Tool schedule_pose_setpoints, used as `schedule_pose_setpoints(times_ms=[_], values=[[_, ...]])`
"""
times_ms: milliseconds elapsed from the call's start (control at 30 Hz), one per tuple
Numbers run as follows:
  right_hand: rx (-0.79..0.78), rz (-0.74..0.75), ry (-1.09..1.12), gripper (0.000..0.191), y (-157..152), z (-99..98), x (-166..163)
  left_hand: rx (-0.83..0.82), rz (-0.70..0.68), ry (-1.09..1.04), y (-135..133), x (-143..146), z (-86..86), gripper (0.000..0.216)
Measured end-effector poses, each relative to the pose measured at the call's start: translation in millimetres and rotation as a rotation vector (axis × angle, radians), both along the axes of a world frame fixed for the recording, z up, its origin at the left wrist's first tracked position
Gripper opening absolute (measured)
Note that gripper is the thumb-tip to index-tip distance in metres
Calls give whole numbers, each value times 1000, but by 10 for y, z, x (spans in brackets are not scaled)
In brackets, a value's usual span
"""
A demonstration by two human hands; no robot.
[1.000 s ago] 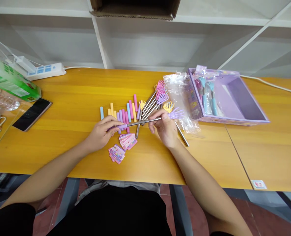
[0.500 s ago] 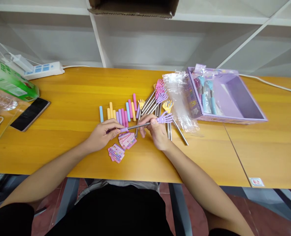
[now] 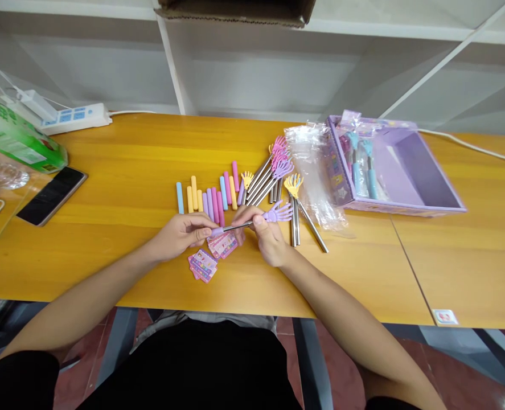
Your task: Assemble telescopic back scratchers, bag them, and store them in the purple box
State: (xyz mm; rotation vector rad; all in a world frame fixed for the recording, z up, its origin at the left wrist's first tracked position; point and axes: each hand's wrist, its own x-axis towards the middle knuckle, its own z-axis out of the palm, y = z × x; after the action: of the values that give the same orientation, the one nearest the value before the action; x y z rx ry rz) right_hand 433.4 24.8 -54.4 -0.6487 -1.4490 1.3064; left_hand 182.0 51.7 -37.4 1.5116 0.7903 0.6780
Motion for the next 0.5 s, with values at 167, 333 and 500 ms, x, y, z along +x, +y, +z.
schedule_pose_setpoints(times_ms=[167, 333, 500], values=[[34, 31, 16, 40, -4, -33, -29, -47, -5, -9, -19, 18, 18, 29], [68, 65, 42, 40, -4, -57, -58, -173, 12, -35, -63, 49, 26, 35], [49, 65, 27, 43, -22, -68, -65, -376, 16, -101, -106, 74, -7, 40]])
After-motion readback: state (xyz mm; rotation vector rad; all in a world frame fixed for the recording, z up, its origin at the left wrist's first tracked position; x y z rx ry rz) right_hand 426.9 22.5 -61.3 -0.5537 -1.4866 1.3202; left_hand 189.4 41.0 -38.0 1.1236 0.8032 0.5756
